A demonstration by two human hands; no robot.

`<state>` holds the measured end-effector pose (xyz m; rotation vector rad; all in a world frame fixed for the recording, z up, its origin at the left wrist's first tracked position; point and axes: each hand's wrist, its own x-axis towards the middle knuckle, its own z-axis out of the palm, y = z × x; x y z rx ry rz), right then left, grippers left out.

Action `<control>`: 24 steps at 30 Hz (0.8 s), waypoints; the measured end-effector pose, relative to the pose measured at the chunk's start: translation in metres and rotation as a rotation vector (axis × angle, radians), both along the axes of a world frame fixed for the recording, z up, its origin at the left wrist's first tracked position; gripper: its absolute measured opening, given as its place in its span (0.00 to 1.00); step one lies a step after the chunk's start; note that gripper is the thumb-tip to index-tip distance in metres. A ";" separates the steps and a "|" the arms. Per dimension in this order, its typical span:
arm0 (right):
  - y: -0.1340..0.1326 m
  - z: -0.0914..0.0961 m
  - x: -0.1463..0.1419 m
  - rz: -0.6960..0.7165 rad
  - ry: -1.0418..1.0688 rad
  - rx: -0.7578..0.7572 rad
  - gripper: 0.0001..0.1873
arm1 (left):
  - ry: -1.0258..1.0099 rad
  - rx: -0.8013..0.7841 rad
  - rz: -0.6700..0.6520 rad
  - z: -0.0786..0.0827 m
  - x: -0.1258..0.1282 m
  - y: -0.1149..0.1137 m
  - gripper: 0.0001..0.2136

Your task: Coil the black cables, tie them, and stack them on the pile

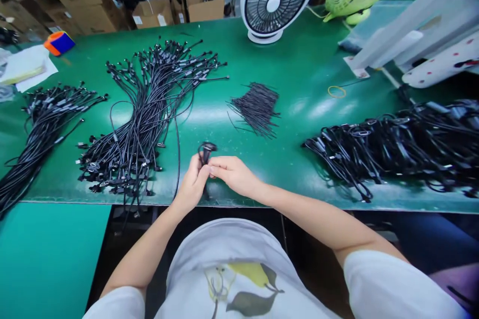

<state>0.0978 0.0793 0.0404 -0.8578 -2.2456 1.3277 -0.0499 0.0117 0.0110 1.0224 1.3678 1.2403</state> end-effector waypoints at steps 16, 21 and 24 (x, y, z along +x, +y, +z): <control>-0.027 -0.036 -0.024 -0.197 -0.473 0.632 0.20 | -0.359 -0.039 0.087 0.007 0.013 0.009 0.20; -0.012 -0.037 -0.007 -0.182 -0.483 0.789 0.15 | -0.021 0.153 0.132 0.004 -0.010 0.009 0.30; -0.007 -0.039 0.002 -0.195 -0.486 0.875 0.15 | 0.408 0.433 0.156 0.002 -0.023 0.010 0.19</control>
